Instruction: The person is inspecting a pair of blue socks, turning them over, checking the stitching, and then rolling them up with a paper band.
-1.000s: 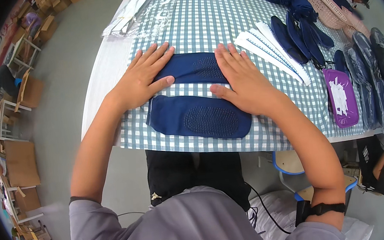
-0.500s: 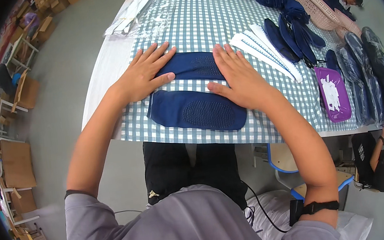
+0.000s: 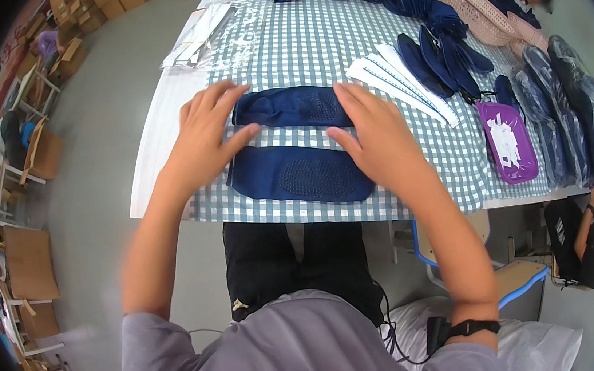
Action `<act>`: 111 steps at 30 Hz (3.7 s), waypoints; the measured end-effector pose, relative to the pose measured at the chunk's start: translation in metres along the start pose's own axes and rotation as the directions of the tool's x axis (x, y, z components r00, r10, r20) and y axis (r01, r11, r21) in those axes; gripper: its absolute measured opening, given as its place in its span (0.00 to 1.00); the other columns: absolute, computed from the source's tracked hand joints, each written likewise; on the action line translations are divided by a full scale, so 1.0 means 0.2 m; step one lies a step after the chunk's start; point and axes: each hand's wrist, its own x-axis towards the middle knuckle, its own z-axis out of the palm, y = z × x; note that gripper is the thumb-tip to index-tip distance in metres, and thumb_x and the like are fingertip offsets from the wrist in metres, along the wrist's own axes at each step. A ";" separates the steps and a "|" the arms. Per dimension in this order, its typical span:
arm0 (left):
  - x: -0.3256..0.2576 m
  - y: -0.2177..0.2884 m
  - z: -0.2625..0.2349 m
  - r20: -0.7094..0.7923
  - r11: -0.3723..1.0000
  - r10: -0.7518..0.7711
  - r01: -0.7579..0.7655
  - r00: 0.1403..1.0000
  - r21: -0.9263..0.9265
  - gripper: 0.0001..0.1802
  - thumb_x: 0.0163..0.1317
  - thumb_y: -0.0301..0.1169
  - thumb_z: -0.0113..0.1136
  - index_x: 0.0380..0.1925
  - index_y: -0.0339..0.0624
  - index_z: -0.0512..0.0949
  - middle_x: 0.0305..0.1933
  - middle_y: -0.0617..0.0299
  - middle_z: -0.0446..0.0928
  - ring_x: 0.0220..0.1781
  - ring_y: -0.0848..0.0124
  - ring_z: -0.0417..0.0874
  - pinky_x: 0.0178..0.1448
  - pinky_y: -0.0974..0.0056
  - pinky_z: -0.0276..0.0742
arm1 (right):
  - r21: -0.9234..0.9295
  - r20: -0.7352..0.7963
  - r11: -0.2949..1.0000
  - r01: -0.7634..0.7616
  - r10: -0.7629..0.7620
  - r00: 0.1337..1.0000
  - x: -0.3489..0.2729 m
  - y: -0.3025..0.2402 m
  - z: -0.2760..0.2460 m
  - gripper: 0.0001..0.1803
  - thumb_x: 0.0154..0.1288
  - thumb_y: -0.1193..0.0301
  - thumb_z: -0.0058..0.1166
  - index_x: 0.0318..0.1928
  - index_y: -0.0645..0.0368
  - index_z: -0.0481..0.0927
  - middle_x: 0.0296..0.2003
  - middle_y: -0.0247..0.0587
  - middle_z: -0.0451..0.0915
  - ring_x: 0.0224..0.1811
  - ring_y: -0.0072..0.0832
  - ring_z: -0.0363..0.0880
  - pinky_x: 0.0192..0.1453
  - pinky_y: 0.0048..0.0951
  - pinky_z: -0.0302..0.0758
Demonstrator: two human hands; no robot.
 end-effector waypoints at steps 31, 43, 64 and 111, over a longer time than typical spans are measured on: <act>0.22 -0.07 0.08 0.072 0.770 -0.442 0.420 0.894 -0.481 0.30 0.60 0.32 0.82 0.60 0.41 0.80 0.54 0.54 0.83 0.40 0.73 0.87 0.41 0.67 0.86 | 0.747 0.062 0.458 -0.483 0.674 0.736 0.10 0.18 0.13 0.34 0.60 0.80 0.77 0.68 0.63 0.83 0.44 0.38 0.85 0.34 0.18 0.83 0.35 0.23 0.83; 0.18 0.01 0.22 0.004 0.960 0.278 -0.278 0.961 -0.016 0.26 0.79 0.40 0.58 0.74 0.47 0.76 0.78 0.53 0.74 0.82 0.51 0.69 0.85 0.42 0.58 | 0.283 -0.128 0.958 -0.049 0.089 0.988 0.09 0.08 0.20 0.28 0.79 0.63 0.60 0.73 0.63 0.78 0.71 0.56 0.78 0.80 0.49 0.69 0.84 0.49 0.63; 0.32 -0.03 0.04 0.291 0.993 0.003 0.030 0.957 -0.111 0.18 0.79 0.36 0.58 0.64 0.48 0.84 0.67 0.52 0.84 0.68 0.53 0.84 0.73 0.50 0.76 | 0.226 0.187 0.907 -0.354 0.317 0.930 0.11 0.12 0.10 0.31 0.84 0.65 0.52 0.77 0.72 0.68 0.77 0.64 0.70 0.83 0.58 0.64 0.87 0.48 0.62; -0.43 0.25 0.06 -0.260 0.919 0.237 -0.303 0.936 -0.252 0.16 0.54 0.24 0.71 0.45 0.36 0.88 0.46 0.57 0.88 0.46 0.59 0.91 0.48 0.59 0.88 | 0.756 0.107 0.556 -0.346 0.416 0.903 0.39 0.10 0.25 0.26 0.64 0.81 0.70 0.63 0.61 0.88 0.40 0.37 0.90 0.38 0.21 0.86 0.47 0.25 0.85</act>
